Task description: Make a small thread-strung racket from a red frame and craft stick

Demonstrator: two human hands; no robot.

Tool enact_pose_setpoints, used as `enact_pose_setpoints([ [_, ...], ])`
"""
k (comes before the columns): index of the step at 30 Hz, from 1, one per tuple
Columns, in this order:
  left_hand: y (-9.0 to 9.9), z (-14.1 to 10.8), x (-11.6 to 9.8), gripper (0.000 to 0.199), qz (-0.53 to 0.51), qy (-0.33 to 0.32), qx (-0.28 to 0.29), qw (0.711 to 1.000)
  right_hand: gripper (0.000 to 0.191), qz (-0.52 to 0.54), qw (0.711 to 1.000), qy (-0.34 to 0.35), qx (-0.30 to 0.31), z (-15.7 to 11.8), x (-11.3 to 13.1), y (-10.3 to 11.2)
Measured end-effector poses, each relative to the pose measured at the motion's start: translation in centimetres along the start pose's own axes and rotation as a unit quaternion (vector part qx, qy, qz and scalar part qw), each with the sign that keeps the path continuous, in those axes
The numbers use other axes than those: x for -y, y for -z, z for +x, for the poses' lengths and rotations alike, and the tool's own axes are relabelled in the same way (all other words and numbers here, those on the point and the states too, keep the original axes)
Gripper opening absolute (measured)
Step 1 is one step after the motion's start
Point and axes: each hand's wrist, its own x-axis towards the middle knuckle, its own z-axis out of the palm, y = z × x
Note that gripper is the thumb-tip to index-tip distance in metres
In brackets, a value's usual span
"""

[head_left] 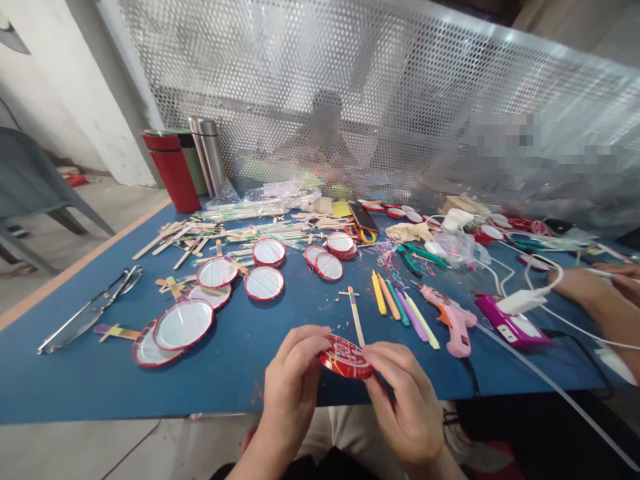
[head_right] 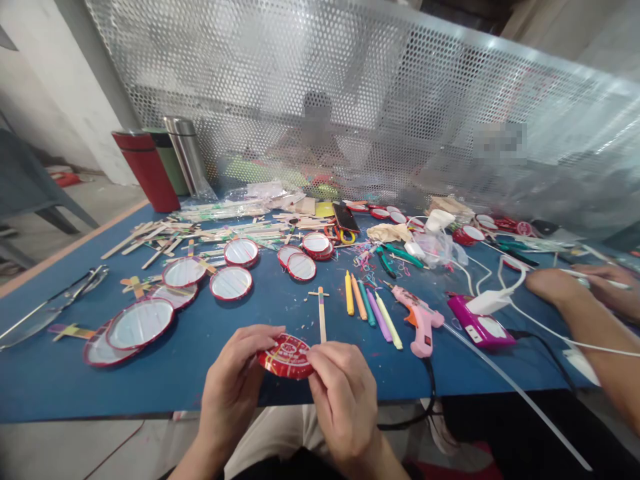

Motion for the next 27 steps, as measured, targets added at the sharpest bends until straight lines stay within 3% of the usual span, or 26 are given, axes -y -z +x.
enact_pose_setpoints([
  [5,0.1,0.0,-0.2,0.029,0.008,-0.02,0.006,1.0,0.031,-0.017,1.0,0.003,-0.006,-0.4,-0.3,0.2],
  [12,0.1,0.3,-0.6,0.026,0.02,0.007,0.042,0.999,0.033,0.028,0.999,-0.017,-0.005,0.3,0.2,0.3],
  [17,0.0,0.4,-0.6,0.022,0.027,0.007,0.055,0.998,0.029,0.065,0.997,-0.013,0.032,1.0,0.8,0.4],
  [24,-0.2,0.3,-0.4,0.021,0.028,0.024,0.072,0.997,0.021,0.093,0.993,-0.058,0.036,1.0,0.8,0.0],
  [27,-0.4,0.3,-0.4,0.016,0.027,0.061,0.101,0.993,0.015,0.101,0.988,-0.114,0.037,1.0,0.7,-0.1],
])
